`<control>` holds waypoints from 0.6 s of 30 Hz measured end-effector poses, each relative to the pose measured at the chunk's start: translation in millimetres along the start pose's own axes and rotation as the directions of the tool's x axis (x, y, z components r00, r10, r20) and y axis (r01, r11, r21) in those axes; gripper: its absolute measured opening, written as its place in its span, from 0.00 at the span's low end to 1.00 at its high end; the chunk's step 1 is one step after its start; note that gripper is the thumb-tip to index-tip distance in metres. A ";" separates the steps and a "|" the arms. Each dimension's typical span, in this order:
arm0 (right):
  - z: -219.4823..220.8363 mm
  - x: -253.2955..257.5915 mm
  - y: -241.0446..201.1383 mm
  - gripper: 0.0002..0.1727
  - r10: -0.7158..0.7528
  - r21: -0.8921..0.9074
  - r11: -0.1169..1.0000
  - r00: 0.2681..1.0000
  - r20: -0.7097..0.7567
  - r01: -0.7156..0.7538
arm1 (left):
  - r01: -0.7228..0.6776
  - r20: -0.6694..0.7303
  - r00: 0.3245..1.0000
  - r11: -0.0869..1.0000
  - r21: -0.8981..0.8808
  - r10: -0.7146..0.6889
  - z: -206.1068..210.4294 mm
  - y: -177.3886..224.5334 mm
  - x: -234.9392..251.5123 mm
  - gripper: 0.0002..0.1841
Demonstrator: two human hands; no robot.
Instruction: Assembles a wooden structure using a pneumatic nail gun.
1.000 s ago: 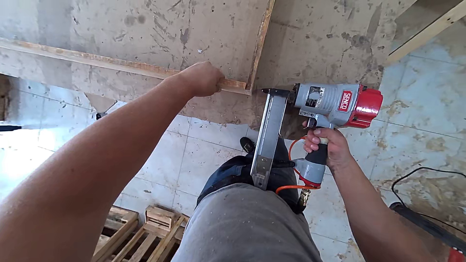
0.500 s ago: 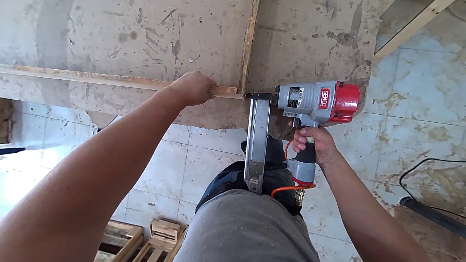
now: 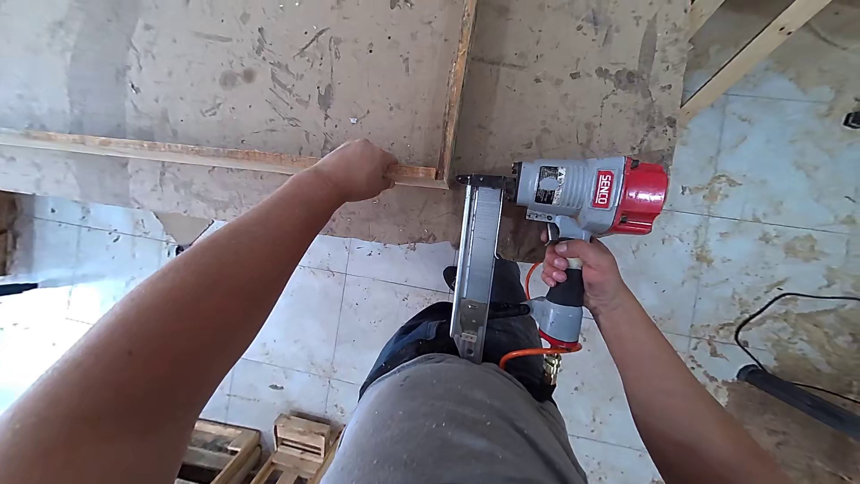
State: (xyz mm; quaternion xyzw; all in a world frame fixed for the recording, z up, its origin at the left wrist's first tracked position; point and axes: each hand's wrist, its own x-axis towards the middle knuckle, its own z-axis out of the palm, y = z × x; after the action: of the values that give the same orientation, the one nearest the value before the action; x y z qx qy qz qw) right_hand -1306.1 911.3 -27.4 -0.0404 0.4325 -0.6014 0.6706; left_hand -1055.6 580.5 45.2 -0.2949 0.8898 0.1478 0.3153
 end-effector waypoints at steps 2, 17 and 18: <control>-2.0 -2.0 1.8 0.17 -0.009 0.010 1.000 1.000 -0.007 0.010 | -0.002 -0.009 1.000 1.000 0.002 0.002 1.7 -1.2 0.4 0.09; 9.7 -1.6 2.2 0.18 -0.031 0.034 0.999 0.999 0.045 0.029 | 0.015 0.018 1.000 1.000 0.019 -0.016 -1.9 2.8 0.4 0.10; 10.9 -1.8 2.4 0.18 -0.033 0.038 0.999 0.998 0.047 0.032 | 0.021 0.025 0.999 0.999 0.026 -0.022 -2.6 2.9 0.2 0.10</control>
State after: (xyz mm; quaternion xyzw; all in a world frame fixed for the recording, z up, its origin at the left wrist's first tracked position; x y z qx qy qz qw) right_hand -1297.2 908.3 -21.0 -0.0494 0.4045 -0.6189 0.6714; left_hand -1058.8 581.5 47.2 -0.2983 0.8844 0.1366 0.3319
